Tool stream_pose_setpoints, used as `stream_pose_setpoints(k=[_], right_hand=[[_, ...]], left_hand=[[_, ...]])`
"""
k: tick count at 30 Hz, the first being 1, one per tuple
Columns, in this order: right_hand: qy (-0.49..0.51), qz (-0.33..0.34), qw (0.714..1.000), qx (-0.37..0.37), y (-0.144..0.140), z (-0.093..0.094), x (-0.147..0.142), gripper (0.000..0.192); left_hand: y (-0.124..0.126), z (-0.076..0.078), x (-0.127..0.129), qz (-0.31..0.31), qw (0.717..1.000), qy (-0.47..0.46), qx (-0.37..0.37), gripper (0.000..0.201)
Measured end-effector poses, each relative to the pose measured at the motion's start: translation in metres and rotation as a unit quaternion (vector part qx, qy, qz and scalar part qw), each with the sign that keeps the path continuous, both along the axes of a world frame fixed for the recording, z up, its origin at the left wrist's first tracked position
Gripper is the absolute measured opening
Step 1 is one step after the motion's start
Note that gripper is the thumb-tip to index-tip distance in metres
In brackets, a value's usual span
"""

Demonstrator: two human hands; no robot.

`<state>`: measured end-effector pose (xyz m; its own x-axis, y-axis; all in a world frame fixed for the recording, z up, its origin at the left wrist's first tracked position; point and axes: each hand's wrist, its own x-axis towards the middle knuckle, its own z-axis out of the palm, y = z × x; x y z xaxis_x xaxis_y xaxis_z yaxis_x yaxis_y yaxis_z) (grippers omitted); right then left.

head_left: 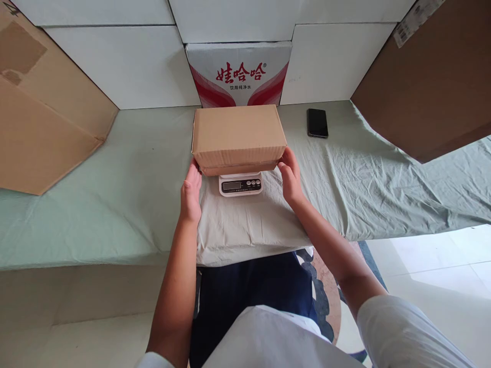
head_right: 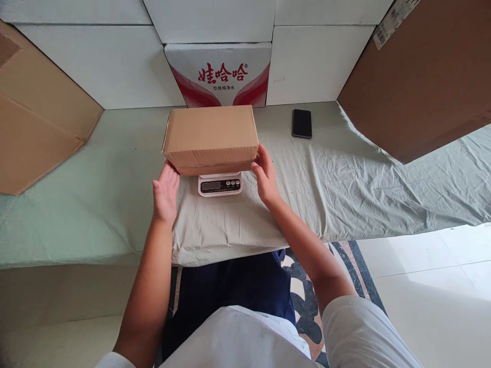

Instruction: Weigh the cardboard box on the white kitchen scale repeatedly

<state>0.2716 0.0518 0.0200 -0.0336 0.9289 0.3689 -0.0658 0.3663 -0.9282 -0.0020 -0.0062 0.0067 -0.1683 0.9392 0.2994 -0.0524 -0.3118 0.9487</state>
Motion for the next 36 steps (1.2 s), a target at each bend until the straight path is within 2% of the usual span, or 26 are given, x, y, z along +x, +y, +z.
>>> stream_pose_setpoints(k=[11,36], right_hand=[[-0.006,0.0,1.0,0.013,-0.002,0.0053,-0.0003,0.06],[-0.024,0.0,1.0,0.009,-0.0014,0.0033,-0.0002,0.062]], left_hand=[[0.0,-0.0001,-0.001,0.0,1.0,0.005,-0.005,0.089],[-0.0012,0.0038,0.0013,0.011,1.0,0.01,-0.016,0.097]])
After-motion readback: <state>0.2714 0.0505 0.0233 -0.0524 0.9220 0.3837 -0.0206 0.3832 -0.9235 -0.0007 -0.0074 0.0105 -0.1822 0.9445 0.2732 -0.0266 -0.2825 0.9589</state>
